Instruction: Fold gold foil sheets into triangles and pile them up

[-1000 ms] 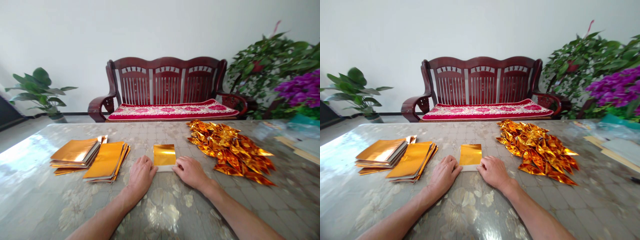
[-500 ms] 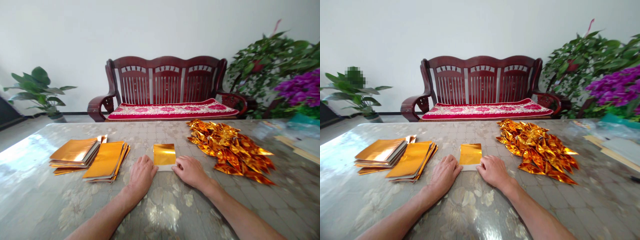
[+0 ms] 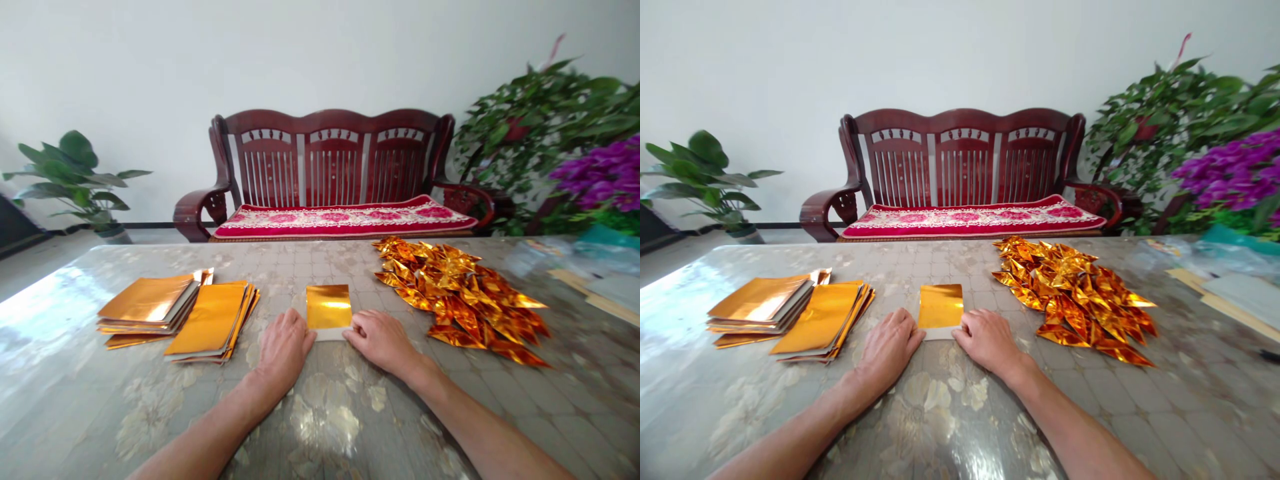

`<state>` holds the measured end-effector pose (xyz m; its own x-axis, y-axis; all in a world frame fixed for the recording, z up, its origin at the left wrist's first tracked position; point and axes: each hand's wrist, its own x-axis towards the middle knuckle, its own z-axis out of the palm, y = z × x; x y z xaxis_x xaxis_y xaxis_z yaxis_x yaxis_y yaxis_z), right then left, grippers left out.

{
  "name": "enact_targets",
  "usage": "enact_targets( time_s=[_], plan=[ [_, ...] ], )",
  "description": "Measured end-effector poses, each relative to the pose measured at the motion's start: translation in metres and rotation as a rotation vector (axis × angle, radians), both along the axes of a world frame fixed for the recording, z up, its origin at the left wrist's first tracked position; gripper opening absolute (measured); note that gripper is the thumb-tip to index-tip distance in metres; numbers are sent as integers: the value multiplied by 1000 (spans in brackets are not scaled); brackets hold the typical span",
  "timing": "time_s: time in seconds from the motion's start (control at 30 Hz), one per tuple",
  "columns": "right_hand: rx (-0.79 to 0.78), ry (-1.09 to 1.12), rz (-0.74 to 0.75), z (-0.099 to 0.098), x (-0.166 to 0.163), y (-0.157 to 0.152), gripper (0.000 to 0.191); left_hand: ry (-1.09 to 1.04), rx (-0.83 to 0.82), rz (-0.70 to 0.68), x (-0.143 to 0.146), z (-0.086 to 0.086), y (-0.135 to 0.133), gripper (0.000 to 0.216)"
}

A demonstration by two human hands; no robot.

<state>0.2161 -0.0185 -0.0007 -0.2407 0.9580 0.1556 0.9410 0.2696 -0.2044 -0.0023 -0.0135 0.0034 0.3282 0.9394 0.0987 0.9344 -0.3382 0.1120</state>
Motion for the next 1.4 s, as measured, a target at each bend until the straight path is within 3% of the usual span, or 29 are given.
enact_targets(
  time_s=[0.53,0.7,0.8,0.93,1.23,1.4],
  plan=[
    [17,34,-26,-3,1,1,25,-63,19,6,-1,-4,1,23],
    [23,161,15,-7,7,1,27,-219,4,-26,-7,-9,0,21],
    [26,369,10,-12,15,3,33,-438,-27,-100,-11,-16,0,13],
    [121,622,-170,-20,27,8,35,-677,-61,-222,-13,-22,0,8],
    [20,639,-271,-23,32,20,65,-726,35,-596,-14,-18,-10,15],
    [19,791,-187,-25,35,25,34,-579,111,-717,-15,-13,-11,20]
  ],
)
